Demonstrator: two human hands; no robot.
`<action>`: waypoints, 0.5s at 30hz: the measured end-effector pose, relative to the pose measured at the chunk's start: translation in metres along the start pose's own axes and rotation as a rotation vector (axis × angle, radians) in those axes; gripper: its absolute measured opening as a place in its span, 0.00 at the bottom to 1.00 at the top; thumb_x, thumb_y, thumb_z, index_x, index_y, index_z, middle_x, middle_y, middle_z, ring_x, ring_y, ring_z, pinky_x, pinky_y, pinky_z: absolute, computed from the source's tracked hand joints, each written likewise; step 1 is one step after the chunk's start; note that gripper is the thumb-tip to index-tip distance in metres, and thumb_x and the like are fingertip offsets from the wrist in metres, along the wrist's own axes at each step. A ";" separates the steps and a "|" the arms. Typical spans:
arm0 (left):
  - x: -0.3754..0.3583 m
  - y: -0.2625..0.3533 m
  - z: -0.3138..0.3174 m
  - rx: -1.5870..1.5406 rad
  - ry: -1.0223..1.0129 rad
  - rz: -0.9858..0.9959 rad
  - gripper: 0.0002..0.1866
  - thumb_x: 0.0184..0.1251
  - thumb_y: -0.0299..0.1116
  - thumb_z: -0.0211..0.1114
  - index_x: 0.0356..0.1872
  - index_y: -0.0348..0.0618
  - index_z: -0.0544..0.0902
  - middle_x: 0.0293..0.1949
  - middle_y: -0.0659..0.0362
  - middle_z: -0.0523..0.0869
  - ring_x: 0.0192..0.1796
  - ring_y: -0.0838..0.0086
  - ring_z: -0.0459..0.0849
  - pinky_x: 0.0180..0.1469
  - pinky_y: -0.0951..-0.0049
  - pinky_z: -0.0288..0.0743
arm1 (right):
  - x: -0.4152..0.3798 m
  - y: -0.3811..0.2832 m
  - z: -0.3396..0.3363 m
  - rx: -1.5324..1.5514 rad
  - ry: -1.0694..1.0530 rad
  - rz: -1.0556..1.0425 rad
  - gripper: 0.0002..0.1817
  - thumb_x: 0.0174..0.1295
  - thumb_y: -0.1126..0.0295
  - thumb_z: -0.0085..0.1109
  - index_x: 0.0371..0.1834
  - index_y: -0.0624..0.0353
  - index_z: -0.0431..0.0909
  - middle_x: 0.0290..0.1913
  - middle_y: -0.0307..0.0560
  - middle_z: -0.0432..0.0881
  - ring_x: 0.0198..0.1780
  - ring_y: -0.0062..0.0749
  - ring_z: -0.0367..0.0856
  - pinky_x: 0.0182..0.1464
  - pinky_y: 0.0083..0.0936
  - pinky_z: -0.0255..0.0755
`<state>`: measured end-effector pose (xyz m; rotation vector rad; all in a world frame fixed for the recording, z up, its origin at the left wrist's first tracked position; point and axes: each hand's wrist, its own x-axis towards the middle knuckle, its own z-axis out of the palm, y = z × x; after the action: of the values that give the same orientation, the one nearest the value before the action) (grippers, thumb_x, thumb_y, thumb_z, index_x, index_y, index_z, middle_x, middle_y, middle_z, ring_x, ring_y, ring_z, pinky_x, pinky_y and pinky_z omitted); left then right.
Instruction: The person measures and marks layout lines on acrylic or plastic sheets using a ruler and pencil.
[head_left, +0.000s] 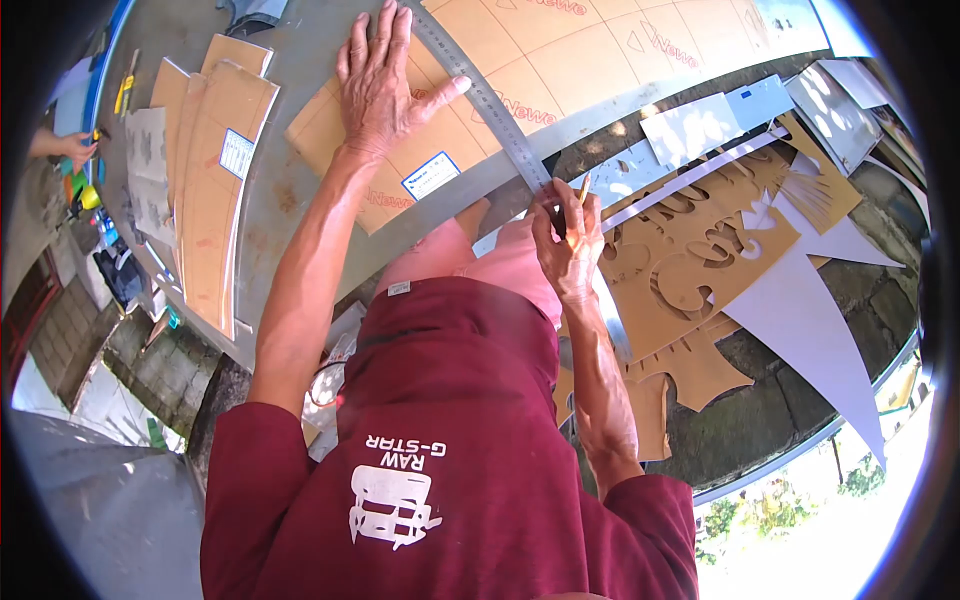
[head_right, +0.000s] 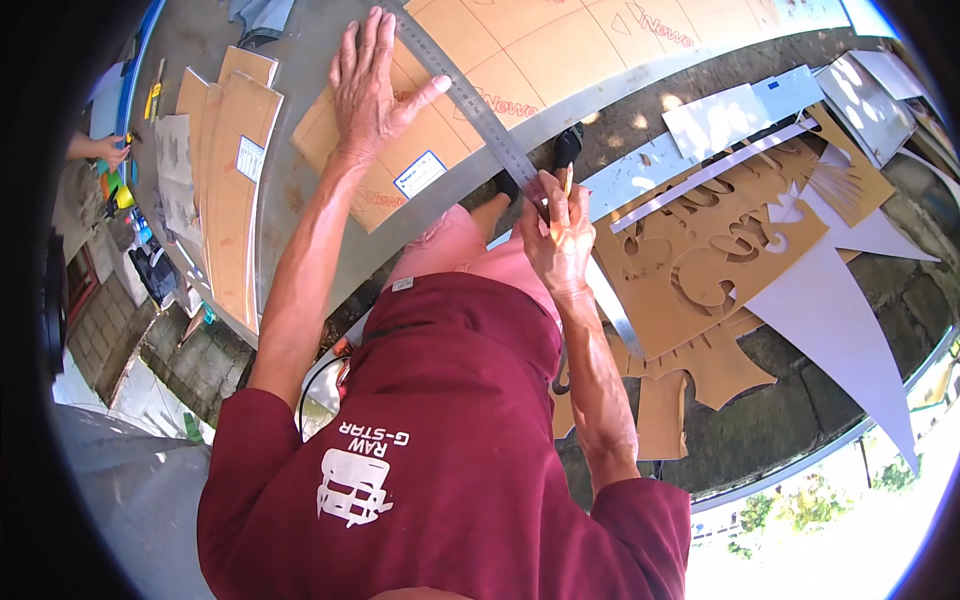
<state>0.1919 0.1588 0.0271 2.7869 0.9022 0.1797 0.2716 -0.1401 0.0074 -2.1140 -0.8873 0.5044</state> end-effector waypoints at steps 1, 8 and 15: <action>0.000 0.000 0.000 -0.001 -0.003 0.001 0.59 0.61 0.71 0.65 0.80 0.33 0.57 0.81 0.40 0.56 0.82 0.39 0.52 0.78 0.37 0.46 | 0.000 -0.001 0.000 0.016 0.006 0.000 0.26 0.59 0.78 0.68 0.62 0.57 0.76 0.50 0.58 0.83 0.46 0.51 0.85 0.45 0.40 0.84; -0.001 0.000 0.000 0.007 0.000 0.004 0.59 0.61 0.72 0.64 0.80 0.33 0.57 0.81 0.40 0.56 0.82 0.40 0.52 0.78 0.37 0.46 | 0.001 -0.004 -0.001 0.005 0.017 -0.019 0.26 0.59 0.78 0.67 0.62 0.58 0.76 0.52 0.61 0.83 0.46 0.54 0.86 0.45 0.41 0.85; -0.001 -0.004 0.005 0.026 0.001 0.003 0.60 0.60 0.72 0.65 0.81 0.34 0.56 0.81 0.39 0.56 0.82 0.39 0.52 0.78 0.36 0.46 | -0.001 -0.001 0.002 -0.013 0.008 -0.010 0.26 0.58 0.79 0.67 0.62 0.59 0.77 0.53 0.62 0.83 0.45 0.54 0.86 0.44 0.41 0.85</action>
<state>0.1902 0.1606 0.0219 2.8124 0.9064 0.1705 0.2693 -0.1393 0.0075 -2.1208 -0.8989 0.4856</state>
